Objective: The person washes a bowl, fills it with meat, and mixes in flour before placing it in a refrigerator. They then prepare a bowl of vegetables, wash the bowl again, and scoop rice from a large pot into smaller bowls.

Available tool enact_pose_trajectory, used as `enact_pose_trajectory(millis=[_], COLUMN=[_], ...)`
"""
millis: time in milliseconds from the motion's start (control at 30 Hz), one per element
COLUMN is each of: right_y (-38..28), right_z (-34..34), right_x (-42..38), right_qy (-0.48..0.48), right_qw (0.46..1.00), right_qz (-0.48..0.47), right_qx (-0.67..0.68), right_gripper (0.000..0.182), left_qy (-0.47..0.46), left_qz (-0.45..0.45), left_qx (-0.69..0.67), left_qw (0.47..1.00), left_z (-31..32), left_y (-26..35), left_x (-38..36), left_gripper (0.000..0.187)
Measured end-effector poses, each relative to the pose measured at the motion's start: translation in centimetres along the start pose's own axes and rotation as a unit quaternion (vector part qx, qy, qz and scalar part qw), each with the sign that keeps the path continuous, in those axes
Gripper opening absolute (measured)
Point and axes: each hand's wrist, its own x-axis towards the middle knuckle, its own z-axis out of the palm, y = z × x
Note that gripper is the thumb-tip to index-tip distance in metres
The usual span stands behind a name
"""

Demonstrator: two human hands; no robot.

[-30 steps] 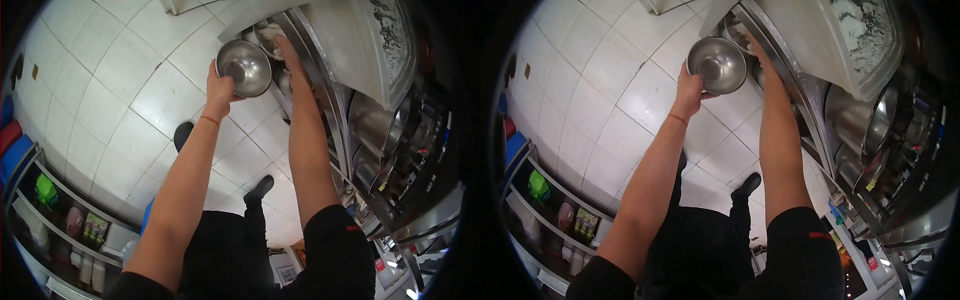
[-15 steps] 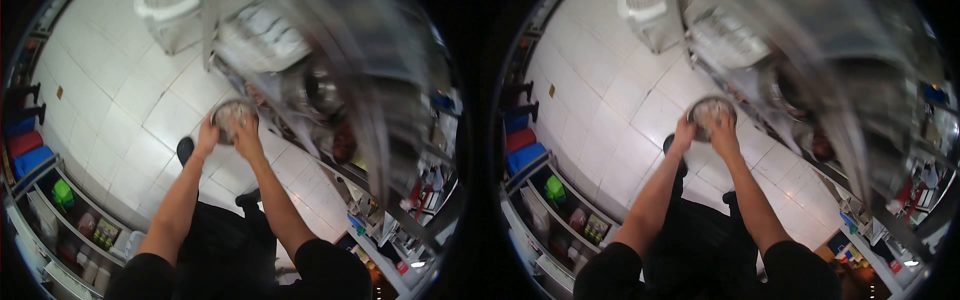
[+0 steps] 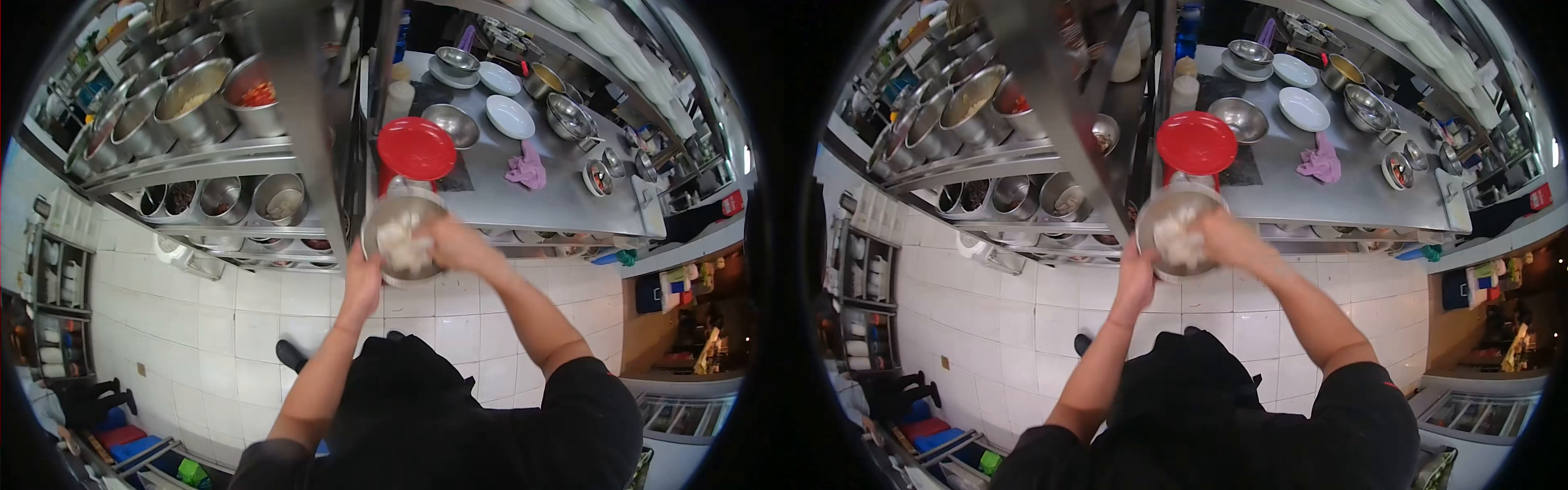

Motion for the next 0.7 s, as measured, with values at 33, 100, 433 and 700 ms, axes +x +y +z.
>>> enact_pose_trajectory(millis=[33,100,433,700], right_y=[0.2,1.3,5.8,4.2], right_z=[-3.2,-7.8,-13.2,-16.8], right_x=[1.1,4.4,13.1,13.6], right_qy=[0.048,0.111,0.102,0.085], right_qw=[0.998,0.991,0.875,0.905], right_qz=[-0.047,-0.071,-0.020,-0.045], right_qx=[-0.006,0.031,0.473,0.415], right_gripper=[0.033,0.031,0.015,0.022], left_qy=[0.022,0.025,0.050,0.029], left_qz=[0.069,0.092,0.011,-0.064], left_qx=[0.051,0.073,0.078,0.096], left_qw=[0.996,0.993,0.996,0.993], left_z=[1.2,4.8,8.2,8.5], left_y=[0.6,4.7,7.7,8.9], left_x=[2.5,5.3,14.2,12.2], left_gripper=[0.048,0.043,0.050,0.041])
